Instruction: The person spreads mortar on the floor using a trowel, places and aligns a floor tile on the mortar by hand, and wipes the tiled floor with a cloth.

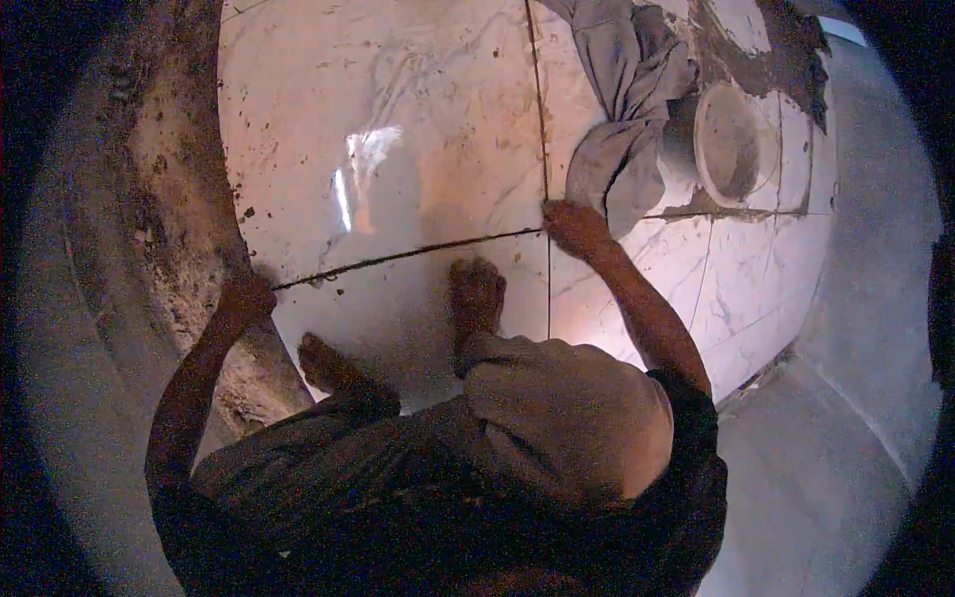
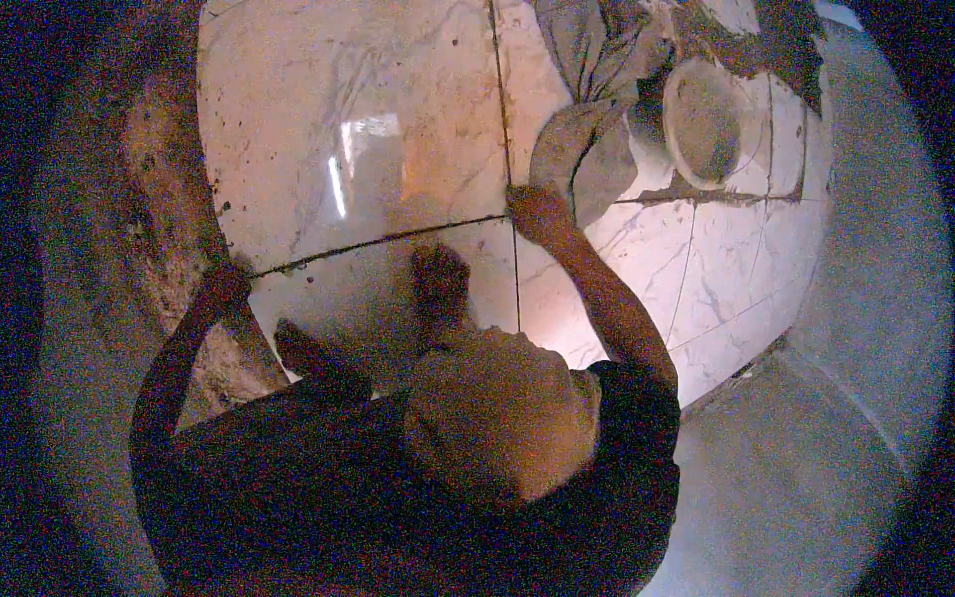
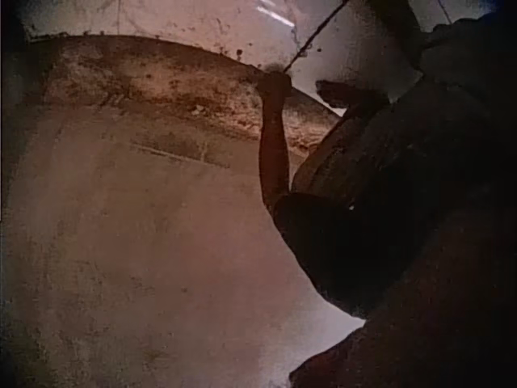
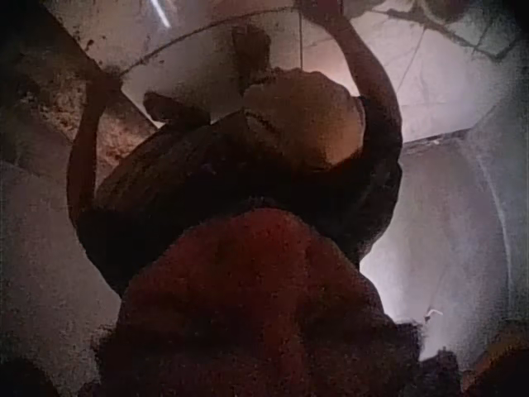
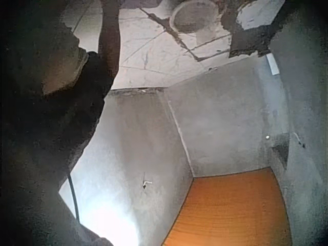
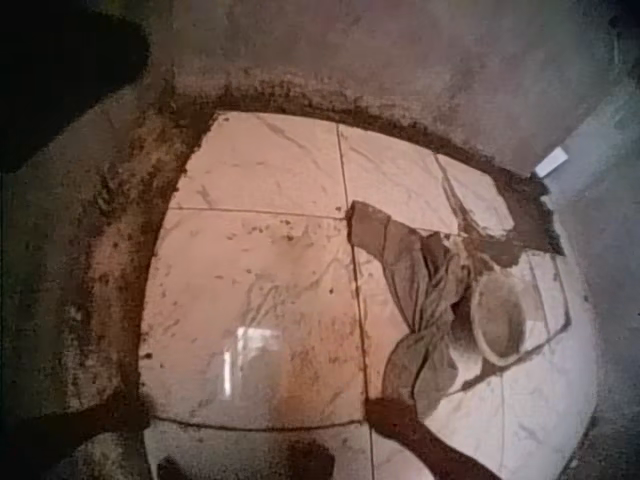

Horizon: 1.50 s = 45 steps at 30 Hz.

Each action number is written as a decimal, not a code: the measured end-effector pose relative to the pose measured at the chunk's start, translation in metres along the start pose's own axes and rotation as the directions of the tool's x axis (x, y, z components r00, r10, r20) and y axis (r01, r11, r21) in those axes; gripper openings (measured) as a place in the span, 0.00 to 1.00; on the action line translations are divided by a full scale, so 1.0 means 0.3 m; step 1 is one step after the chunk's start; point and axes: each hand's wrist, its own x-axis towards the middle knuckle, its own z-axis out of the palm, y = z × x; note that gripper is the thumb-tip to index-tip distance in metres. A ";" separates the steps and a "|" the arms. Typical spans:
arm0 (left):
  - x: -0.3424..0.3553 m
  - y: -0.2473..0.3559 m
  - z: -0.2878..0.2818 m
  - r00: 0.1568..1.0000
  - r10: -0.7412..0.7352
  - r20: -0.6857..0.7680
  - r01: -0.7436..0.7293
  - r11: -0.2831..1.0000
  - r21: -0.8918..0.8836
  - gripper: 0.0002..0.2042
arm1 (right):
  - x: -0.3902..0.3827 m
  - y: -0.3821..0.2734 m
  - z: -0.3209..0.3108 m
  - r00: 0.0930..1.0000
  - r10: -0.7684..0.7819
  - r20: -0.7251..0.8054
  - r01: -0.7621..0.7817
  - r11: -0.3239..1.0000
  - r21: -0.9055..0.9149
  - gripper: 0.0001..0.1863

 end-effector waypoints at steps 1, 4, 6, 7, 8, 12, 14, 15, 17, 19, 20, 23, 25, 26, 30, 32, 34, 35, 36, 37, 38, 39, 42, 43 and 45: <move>-0.010 -0.005 -0.011 0.992 0.072 -0.106 -0.067 0.997 0.050 0.07 | -0.017 0.037 0.025 0.999 -0.022 -0.025 0.022 1.000 -0.003 0.15; -0.019 -0.041 0.048 0.943 0.151 -0.295 -0.160 0.987 -0.006 0.08 | -0.009 0.100 -0.062 0.975 0.045 0.216 -0.041 0.999 -0.022 0.17; -0.012 -0.037 0.022 0.908 0.159 -0.386 -0.216 0.971 -0.107 0.08 | -0.011 0.110 -0.049 0.957 -0.058 0.285 0.067 0.998 -0.022 0.20; -0.009 -0.040 0.008 0.943 0.167 -0.287 -0.197 0.977 -0.080 0.08 | -0.011 0.104 -0.034 0.956 -0.057 0.287 0.066 0.997 -0.025 0.20; -0.014 -0.028 -0.015 0.970 0.165 -0.180 -0.177 0.983 -0.052 0.07 | -0.005 0.049 -0.041 0.950 0.038 0.310 -0.021 0.998 -0.057 0.20; -0.035 -0.006 -0.006 0.997 -0.011 -0.082 0.019 0.996 0.088 0.08 | 0.024 0.020 -0.007 0.914 0.048 0.404 -0.005 0.994 -0.108 0.16; -0.034 -0.060 0.064 0.871 0.243 -0.428 -0.321 0.940 -0.119 0.08 | 0.017 0.058 0.024 0.913 0.065 0.402 -0.020 0.993 -0.115 0.15; -0.009 -0.073 0.091 0.872 0.239 -0.427 -0.317 0.941 -0.121 0.08 | 0.007 0.117 0.072 0.941 -0.092 0.326 0.136 0.984 -0.115 0.13; 0.023 -0.089 0.130 0.956 0.184 -0.228 -0.226 0.958 -0.176 0.07 | 0.003 0.174 0.154 0.934 -0.260 0.244 0.295 0.947 -0.123 0.12; 0.047 -0.029 -0.010 0.992 0.109 -0.061 -0.117 0.984 -0.132 0.08 | -0.049 0.213 0.196 0.868 -0.496 -0.028 0.459 0.823 -0.333 0.12; 0.020 -0.012 -0.049 0.993 -0.020 0.116 0.029 0.997 -0.069 0.09 | -0.016 0.096 0.074 0.895 -0.387 0.222 0.378 0.922 0.083 0.11; -0.042 -0.151 0.134 0.950 0.280 -0.138 -0.302 0.935 -0.184 0.09 | -0.066 -0.083 -0.193 0.923 -0.384 0.002 0.372 0.895 0.247 0.06; -0.044 -0.010 -0.223 0.975 0.213 -0.055 -0.201 0.759 -0.619 0.09 | -0.111 -0.045 -0.219 0.982 -0.166 0.092 0.136 0.954 0.267 0.05; -0.070 0.062 -0.400 0.985 0.169 -0.015 -0.117 0.611 -0.783 0.09 | -0.117 -0.038 -0.191 0.989 -0.147 -0.008 0.138 0.912 0.387 0.06; -0.060 0.261 -0.539 0.967 0.254 -0.038 -0.152 0.445 -0.882 0.11 | 0.018 -0.258 0.007 0.942 -0.214 -0.258 0.325 0.387 0.863 0.10; -0.023 0.313 -0.400 0.893 0.316 -0.321 -0.449 0.683 -0.576 0.09 | 0.084 -0.495 -0.100 0.945 -0.288 -0.156 0.303 0.586 0.752 0.12; -0.017 0.385 -0.473 0.948 0.201 -0.246 -0.314 0.469 -0.825 0.09 | 0.087 -0.587 -0.132 0.939 -0.336 -0.072 0.155 0.227 0.962 0.11; -0.024 0.403 -0.500 0.992 0.098 -0.080 -0.097 0.181 -0.979 0.10 | 0.093 -0.614 -0.153 0.918 -0.380 -0.108 0.257 0.366 0.894 0.11; -0.009 0.394 -0.492 0.993 0.086 -0.076 -0.091 0.198 -0.976 0.12 | 0.107 -0.637 -0.139 0.926 -0.358 -0.123 0.261 0.370 0.891 0.11; -0.002 0.390 -0.493 0.991 0.104 -0.086 -0.107 0.214 -0.971 0.12 | 0.123 -0.649 -0.113 0.872 -0.469 -0.136 0.356 0.419 0.836 0.11; 0.003 0.393 -0.497 0.993 0.069 -0.099 -0.108 0.143 -0.984 0.14 | 0.119 -0.650 -0.112 0.806 -0.579 -0.126 0.447 0.455 0.770 0.12; 0.010 0.399 -0.506 0.994 0.035 -0.108 -0.110 0.069 -0.992 0.15 | 0.101 -0.647 -0.106 0.817 -0.562 -0.131 0.443 0.465 0.767 0.12; 0.001 0.438 -0.561 0.995 0.089 -0.055 -0.067 0.137 -0.988 0.18 | -0.005 -0.611 -0.205 0.886 -0.424 0.186 0.035 0.461 0.887 0.12; 0.004 0.446 -0.551 0.993 0.100 -0.056 -0.069 0.137 -0.988 0.18 | -0.138 -0.602 -0.426 0.906 -0.327 0.270 0.044 0.706 0.706 0.11; 0.002 0.459 -0.508 0.973 0.119 -0.196 -0.215 0.177 -0.961 0.18 | -0.394 -0.647 -0.963 0.896 0.055 0.441 -0.163 0.964 0.211 0.11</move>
